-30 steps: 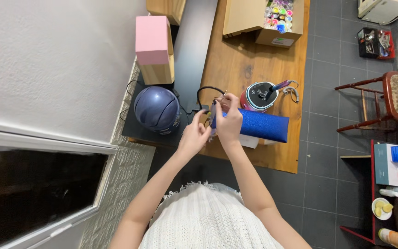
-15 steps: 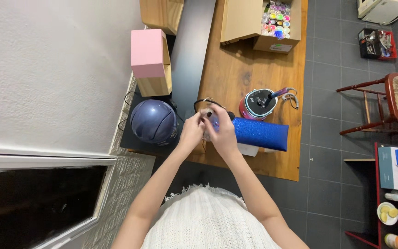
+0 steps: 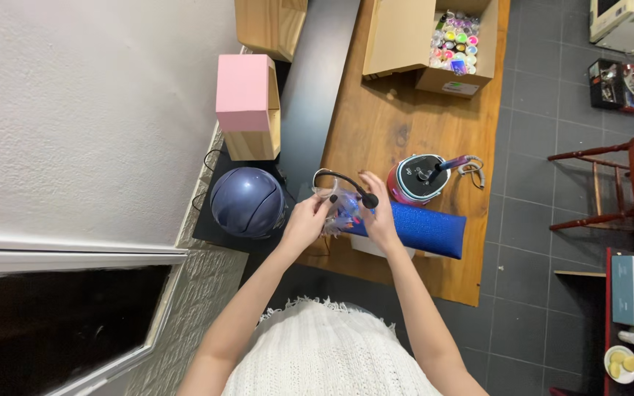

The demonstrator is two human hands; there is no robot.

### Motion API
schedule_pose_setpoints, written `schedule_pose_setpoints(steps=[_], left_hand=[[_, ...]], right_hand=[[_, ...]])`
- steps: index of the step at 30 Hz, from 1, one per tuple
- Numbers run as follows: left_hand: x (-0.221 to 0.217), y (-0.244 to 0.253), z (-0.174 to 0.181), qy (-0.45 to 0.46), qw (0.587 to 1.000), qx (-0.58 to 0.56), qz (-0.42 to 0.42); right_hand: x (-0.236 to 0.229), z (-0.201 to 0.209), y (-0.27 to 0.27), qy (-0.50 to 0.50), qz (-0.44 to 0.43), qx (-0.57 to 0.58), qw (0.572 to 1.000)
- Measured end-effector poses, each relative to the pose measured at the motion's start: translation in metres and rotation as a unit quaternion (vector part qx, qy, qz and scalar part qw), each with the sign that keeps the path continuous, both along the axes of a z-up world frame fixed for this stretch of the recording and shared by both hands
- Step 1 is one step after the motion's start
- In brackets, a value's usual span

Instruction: The person sets up a workspace by placing a blue foam roller, a white stand, and a facial steamer on a wooden table. They then open a cardboard box containing nail polish bottles and other small items, moving several bottles onto the table and a shelf. The person also handles a small plastic bag containing nail art tools.

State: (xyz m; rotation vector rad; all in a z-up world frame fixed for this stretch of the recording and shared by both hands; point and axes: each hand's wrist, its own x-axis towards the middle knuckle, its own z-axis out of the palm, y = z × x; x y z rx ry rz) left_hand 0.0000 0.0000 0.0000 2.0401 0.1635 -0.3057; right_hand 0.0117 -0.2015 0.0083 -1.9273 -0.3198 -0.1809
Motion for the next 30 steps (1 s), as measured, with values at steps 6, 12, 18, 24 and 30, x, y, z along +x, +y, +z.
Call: schedule_pose_setpoints(steps=[6,12,18,24,30], left_hand=[[-0.003,0.004,0.001,0.029,1.0,-0.004,0.007],[-0.003,0.001,-0.002,0.039,0.999,-0.01,0.011],[-0.001,0.009,-0.008,0.035,0.999,-0.004,0.004],[-0.006,0.007,-0.008,0.023,1.0,-0.016,0.002],[-0.006,0.007,-0.003,0.001,0.999,-0.042,0.021]], right_hand=[[0.043,0.014,-0.025,0.141,0.225,0.083,0.961],[0.078,-0.022,-0.023,0.251,0.269,0.255,0.894],[0.09,-0.047,-0.018,0.354,0.259,0.106,0.892],[0.093,-0.052,-0.023,0.357,0.336,0.076,0.868],[0.093,-0.106,-0.03,0.392,0.342,0.023,0.854]])
